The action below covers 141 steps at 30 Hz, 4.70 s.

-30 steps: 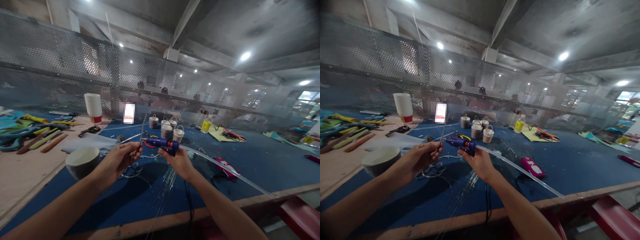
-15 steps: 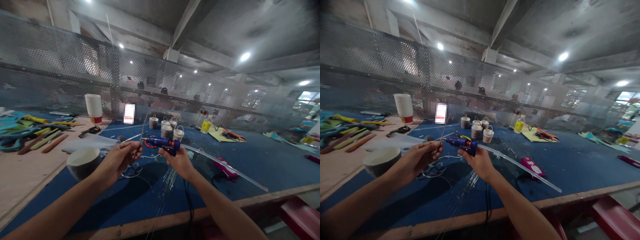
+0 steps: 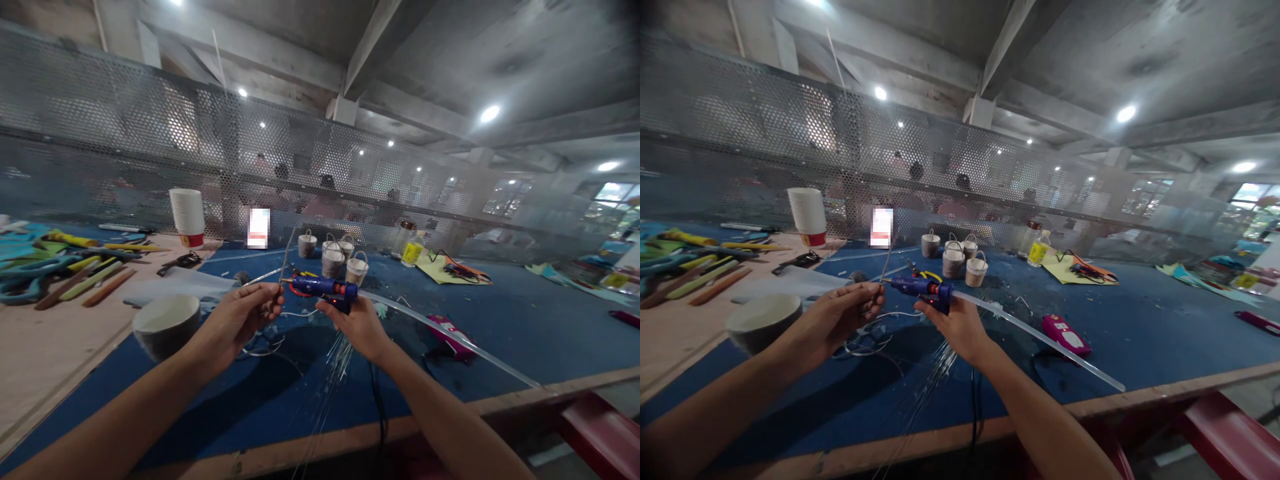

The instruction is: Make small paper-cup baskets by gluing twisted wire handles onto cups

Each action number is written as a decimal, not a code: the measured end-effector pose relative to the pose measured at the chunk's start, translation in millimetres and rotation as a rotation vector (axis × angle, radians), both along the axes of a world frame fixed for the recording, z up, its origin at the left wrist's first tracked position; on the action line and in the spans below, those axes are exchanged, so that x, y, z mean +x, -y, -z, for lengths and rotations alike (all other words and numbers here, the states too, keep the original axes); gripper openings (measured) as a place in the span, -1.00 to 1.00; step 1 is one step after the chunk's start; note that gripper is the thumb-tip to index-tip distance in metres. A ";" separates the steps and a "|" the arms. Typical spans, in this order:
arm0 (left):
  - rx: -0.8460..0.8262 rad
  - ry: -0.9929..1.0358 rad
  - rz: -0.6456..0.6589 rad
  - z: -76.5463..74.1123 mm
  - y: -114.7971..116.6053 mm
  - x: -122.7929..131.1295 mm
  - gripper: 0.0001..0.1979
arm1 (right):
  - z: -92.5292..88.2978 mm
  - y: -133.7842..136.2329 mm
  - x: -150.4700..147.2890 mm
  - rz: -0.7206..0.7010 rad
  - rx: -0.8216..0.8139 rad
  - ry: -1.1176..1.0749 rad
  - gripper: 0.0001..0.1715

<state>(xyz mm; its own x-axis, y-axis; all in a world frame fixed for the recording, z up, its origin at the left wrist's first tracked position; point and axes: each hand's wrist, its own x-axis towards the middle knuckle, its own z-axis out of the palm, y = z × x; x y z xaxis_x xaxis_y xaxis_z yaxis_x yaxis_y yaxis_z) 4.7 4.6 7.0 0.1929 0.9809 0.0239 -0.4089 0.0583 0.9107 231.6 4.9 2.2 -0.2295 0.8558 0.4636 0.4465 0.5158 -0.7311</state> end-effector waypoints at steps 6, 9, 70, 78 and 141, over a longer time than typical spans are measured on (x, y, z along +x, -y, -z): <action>-0.009 0.016 0.026 0.6 -1.0 -0.8 -0.95 | -1.5 0.7 -0.3 0.003 0.008 0.015 -0.57; -0.020 0.018 0.032 0.7 -0.7 -1.0 -0.94 | -1.4 0.9 -0.8 0.011 0.017 0.002 -0.55; 0.004 -0.123 -0.143 2.6 -0.4 2.7 -0.82 | -1.7 0.9 1.2 0.023 0.018 -0.059 -0.59; 0.027 -0.152 -0.148 2.3 0.4 3.3 -0.79 | -0.1 -1.9 0.4 0.027 -0.027 -0.090 -0.58; 0.083 -0.144 -0.122 0.4 3.6 3.5 -0.77 | -0.6 0.5 -1.6 -0.023 -0.139 -0.112 -0.53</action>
